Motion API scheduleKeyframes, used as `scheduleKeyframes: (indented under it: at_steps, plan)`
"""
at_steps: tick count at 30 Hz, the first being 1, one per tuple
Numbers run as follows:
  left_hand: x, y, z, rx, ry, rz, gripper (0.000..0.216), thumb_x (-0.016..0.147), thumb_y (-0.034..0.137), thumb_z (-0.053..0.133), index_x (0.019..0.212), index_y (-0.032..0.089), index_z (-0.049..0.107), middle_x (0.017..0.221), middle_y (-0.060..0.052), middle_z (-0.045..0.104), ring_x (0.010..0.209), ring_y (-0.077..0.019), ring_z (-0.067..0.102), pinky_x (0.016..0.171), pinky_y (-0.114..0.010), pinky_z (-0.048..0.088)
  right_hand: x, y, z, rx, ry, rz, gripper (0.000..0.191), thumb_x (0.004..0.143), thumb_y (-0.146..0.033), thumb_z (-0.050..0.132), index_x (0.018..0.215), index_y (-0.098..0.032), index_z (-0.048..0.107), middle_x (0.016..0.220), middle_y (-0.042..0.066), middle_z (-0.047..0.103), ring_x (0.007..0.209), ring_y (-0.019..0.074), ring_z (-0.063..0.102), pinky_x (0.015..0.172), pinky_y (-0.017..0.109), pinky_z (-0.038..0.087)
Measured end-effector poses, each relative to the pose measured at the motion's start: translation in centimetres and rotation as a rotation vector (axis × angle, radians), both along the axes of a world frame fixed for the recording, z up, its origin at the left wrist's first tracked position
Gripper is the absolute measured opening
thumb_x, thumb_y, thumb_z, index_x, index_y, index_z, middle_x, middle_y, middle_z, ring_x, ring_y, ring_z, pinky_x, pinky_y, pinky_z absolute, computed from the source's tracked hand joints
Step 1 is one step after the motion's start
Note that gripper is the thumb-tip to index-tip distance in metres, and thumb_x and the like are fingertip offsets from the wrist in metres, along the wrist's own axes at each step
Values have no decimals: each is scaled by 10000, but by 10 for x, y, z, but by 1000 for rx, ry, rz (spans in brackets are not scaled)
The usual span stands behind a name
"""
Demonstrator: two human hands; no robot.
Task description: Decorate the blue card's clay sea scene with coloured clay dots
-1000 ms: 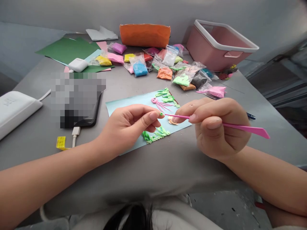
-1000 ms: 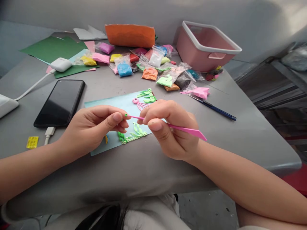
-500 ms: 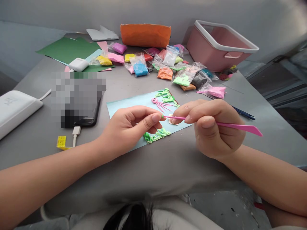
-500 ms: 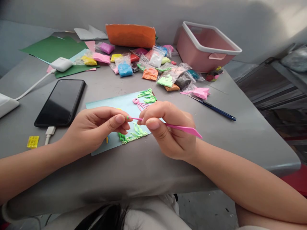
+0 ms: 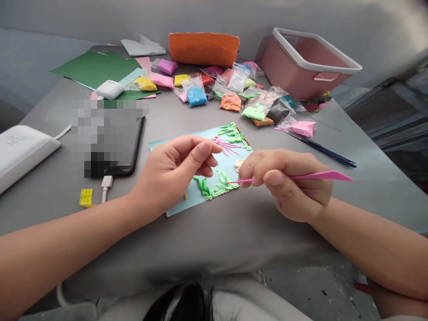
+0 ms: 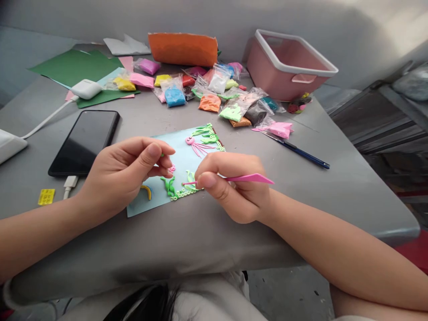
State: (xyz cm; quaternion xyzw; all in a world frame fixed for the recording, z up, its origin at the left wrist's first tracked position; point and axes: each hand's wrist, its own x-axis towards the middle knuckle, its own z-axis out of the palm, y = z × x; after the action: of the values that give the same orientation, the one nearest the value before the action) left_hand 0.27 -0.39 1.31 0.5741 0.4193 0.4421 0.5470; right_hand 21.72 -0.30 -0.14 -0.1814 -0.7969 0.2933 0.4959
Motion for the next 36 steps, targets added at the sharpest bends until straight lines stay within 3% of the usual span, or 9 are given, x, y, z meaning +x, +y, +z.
scheduleKeyframes:
  at_steps: [4,14,36]
  plan:
    - [0,1,0,-6,0,4,300,935,481,666,906,192,741,762,-2,700,680,-104,663,686,-197,602,0,4,-2,43,-157,63,205,976,-147,518,787,-188,586,612,11,563,539,133,580,488,276,477]
    - [1,1,-1,-6,43,10,332,924,513,663,914,191,746,773,-24,717,703,-132,670,691,-227,600,-3,7,0,120,-293,102,181,973,-118,507,826,-193,582,668,30,604,618,151,608,574,282,506]
    - [1,3,-1,23,98,-72,294,922,471,673,873,191,753,765,-20,733,692,-130,673,647,-211,563,-4,7,-5,139,-319,109,182,980,-130,497,827,-206,559,651,20,596,624,153,577,601,290,501]
